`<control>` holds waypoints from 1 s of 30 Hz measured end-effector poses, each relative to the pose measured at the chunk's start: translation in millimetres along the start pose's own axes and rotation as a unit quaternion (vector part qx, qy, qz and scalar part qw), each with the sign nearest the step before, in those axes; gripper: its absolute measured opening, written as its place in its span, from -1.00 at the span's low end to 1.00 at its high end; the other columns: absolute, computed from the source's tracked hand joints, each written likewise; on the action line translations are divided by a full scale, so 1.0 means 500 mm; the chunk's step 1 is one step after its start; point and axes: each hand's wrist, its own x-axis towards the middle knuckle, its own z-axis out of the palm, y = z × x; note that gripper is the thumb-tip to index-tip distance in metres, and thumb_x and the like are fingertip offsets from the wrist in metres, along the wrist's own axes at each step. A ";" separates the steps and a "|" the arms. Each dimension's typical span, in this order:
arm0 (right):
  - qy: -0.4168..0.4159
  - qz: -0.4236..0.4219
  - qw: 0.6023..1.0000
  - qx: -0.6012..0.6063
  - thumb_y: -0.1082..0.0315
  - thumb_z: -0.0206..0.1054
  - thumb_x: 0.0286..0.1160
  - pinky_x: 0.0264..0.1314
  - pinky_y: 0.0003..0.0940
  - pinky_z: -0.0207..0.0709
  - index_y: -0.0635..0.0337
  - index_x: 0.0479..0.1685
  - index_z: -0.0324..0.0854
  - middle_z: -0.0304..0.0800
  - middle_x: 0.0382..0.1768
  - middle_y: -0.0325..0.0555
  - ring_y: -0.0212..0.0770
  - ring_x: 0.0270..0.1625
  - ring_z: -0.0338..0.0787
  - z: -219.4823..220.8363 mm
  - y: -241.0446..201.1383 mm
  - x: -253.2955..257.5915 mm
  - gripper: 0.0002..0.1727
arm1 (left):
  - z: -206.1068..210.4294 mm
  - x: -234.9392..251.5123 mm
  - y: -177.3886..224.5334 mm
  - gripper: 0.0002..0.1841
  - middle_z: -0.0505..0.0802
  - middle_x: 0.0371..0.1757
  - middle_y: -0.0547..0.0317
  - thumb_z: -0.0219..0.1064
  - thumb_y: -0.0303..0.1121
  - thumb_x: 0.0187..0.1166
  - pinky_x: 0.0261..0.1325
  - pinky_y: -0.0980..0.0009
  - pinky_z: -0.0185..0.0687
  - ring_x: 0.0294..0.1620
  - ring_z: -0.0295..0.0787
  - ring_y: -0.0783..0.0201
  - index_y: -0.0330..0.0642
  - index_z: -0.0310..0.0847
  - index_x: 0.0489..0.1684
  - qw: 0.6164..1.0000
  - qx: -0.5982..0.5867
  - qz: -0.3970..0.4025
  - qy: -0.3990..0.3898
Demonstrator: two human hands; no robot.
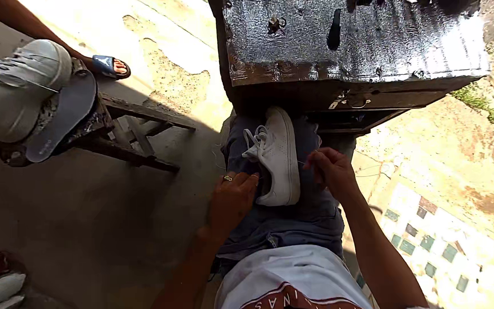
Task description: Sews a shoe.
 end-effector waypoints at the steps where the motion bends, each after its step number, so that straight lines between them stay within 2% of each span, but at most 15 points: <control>1: 0.022 0.016 0.982 -0.187 0.23 0.29 0.73 -0.51 -0.41 0.54 0.17 0.04 0.70 0.78 -0.34 -0.21 -0.37 -0.54 0.60 0.011 -0.003 0.003 -0.79 | 0.001 -0.003 -0.003 -0.66 0.87 -0.14 -0.02 0.10 -0.26 0.76 0.03 -0.13 0.65 -0.04 0.81 -0.11 -0.12 0.84 0.13 1.000 -0.003 0.003 -0.005; 3: 0.024 0.055 0.909 -0.413 -0.15 0.57 0.37 -0.27 0.02 0.65 0.17 0.16 0.70 0.75 -0.22 -0.05 -0.07 -0.30 0.73 0.046 0.006 0.005 -0.39 | 0.005 -0.016 -0.009 -0.65 0.84 -0.23 -0.01 0.08 -0.23 0.76 0.01 -0.09 0.66 -0.10 0.80 -0.08 -0.15 0.84 -0.01 1.000 -0.013 0.012 -0.012; 4: 0.028 0.060 0.885 -0.461 -0.30 0.61 0.18 -0.23 0.13 0.65 0.18 0.12 0.71 0.77 -0.09 0.03 0.02 -0.22 0.78 0.064 0.013 0.005 -0.25 | 0.008 -0.026 -0.010 -0.64 0.83 -0.27 0.02 0.06 -0.21 0.76 -0.03 -0.06 0.65 -0.15 0.79 -0.05 -0.15 0.83 -0.07 1.000 -0.018 0.018 -0.013; 6: 0.032 0.065 0.865 -0.497 -0.39 0.62 0.05 -0.28 0.17 0.64 0.20 0.03 0.69 0.76 -0.02 0.08 0.09 -0.20 0.80 0.085 0.019 0.000 -0.17 | 0.011 -0.061 -0.010 -0.62 0.83 -0.30 0.05 0.03 -0.20 0.76 -0.04 -0.02 0.64 -0.18 0.79 -0.02 -0.13 0.81 -0.14 0.999 -0.024 0.022 -0.019; 10: 0.010 0.076 0.864 -0.497 -0.31 0.61 0.16 -0.27 0.13 0.60 0.24 -0.02 0.68 0.75 -0.09 0.09 0.07 -0.20 0.78 0.087 0.019 0.005 -0.25 | -0.005 -0.150 -0.019 -0.61 0.84 -0.32 0.05 0.01 -0.21 0.78 -0.10 -0.01 0.63 -0.23 0.79 -0.03 -0.14 0.81 -0.15 0.999 -0.043 0.007 -0.017; 16: -0.070 0.128 0.849 -0.507 -0.28 0.56 0.28 -0.11 0.19 0.58 0.24 0.04 0.65 0.74 -0.01 0.09 0.10 -0.05 0.77 0.093 0.007 0.021 -0.28 | -0.038 -0.238 -0.005 -0.64 0.86 -0.34 0.06 0.04 -0.29 0.73 -0.11 0.05 0.60 -0.28 0.76 0.00 -0.16 0.83 -0.12 0.998 -0.066 0.000 -0.025; 19: -0.070 0.119 0.853 -0.503 -0.30 0.56 0.26 -0.11 0.19 0.60 0.22 0.04 0.65 0.74 -0.03 0.06 0.08 -0.07 0.78 0.091 0.008 0.024 -0.28 | -0.037 -0.238 -0.007 -0.64 0.86 -0.30 0.07 0.04 -0.27 0.76 -0.06 0.06 0.60 -0.23 0.76 0.03 -0.16 0.82 -0.12 0.996 -0.087 -0.011 -0.024; 21: -0.051 0.096 0.886 -0.450 -0.21 0.58 0.30 -0.07 0.12 0.61 0.24 0.08 0.65 0.74 -0.06 0.04 0.01 -0.09 0.75 0.069 0.012 0.026 -0.32 | -0.021 -0.196 -0.002 -0.65 0.86 -0.26 0.09 0.04 -0.26 0.80 -0.01 0.15 0.61 -0.18 0.74 0.11 -0.17 0.80 -0.11 0.989 -0.147 -0.022 -0.005; 23: -0.010 0.088 0.937 -0.338 0.01 0.57 0.40 -0.01 -0.08 0.67 0.23 0.22 0.57 0.70 -0.02 0.00 -0.14 -0.09 0.73 0.040 0.026 0.019 -0.42 | -0.001 -0.135 0.010 -0.70 0.84 -0.17 0.12 0.10 -0.29 0.80 0.02 0.39 0.66 -0.13 0.73 0.32 -0.24 0.77 -0.05 0.952 -0.300 -0.052 0.031; 24: 0.017 0.088 0.959 -0.270 0.16 0.49 0.43 -0.05 -0.18 0.65 0.25 0.26 0.51 0.66 0.03 0.00 -0.20 -0.10 0.70 0.029 0.035 0.013 -0.49 | 0.005 -0.099 0.021 -0.73 0.85 -0.05 0.12 0.15 -0.31 0.78 0.05 0.42 0.73 -0.06 0.77 0.36 -0.28 0.72 0.05 0.912 -0.400 -0.086 0.029; 25: 0.049 0.078 0.973 -0.214 0.31 0.37 0.40 -0.12 -0.27 0.63 0.26 0.26 0.46 0.64 0.08 -0.01 -0.26 -0.12 0.69 0.021 0.045 0.004 -0.55 | 0.007 -0.062 0.033 -0.71 0.85 0.14 0.09 0.19 -0.32 0.75 0.18 0.33 0.78 0.10 0.81 0.31 -0.29 0.64 0.26 0.858 -0.496 -0.131 -0.002; 26: 0.068 0.061 0.982 -0.167 0.42 0.24 0.39 -0.04 -0.30 0.63 0.25 0.27 0.43 0.62 0.27 -0.01 -0.29 0.00 0.70 0.013 0.056 -0.009 -0.58 | 0.009 -0.026 0.038 -0.60 0.79 0.31 0.08 0.23 -0.32 0.72 0.33 0.24 0.74 0.25 0.78 0.25 -0.26 0.51 0.48 0.799 -0.573 -0.172 -0.056; 27: 0.075 0.041 0.987 -0.138 0.47 0.15 0.46 0.01 -0.29 0.64 0.25 0.30 0.41 0.59 0.35 -0.02 -0.29 0.05 0.71 0.006 0.063 -0.022 -0.61 | 0.014 0.008 0.039 -0.53 0.76 0.35 0.11 0.26 -0.32 0.70 0.39 0.22 0.69 0.30 0.75 0.25 -0.19 0.42 0.58 0.744 -0.627 -0.203 -0.111; 28: 0.077 0.025 0.988 -0.128 0.47 0.11 0.59 -0.02 -0.29 0.72 0.25 0.35 0.40 0.64 0.31 -0.03 -0.29 -0.02 0.77 -0.002 0.063 -0.027 -0.63 | 0.021 0.039 0.036 -0.54 0.79 0.29 0.13 0.29 -0.32 0.70 0.35 0.22 0.71 0.24 0.76 0.27 -0.15 0.43 0.56 0.708 -0.653 -0.218 -0.156; 30: 0.074 0.040 0.988 -0.132 0.35 0.09 0.79 -0.32 -0.35 0.78 0.14 0.54 0.29 0.75 0.09 -0.10 -0.30 -0.32 0.80 -0.016 0.040 -0.032 -0.60 | 0.024 0.082 0.032 -0.65 0.85 0.12 0.14 0.27 -0.41 0.69 0.17 0.30 0.77 0.06 0.81 0.31 -0.16 0.51 0.42 0.675 -0.666 -0.228 -0.221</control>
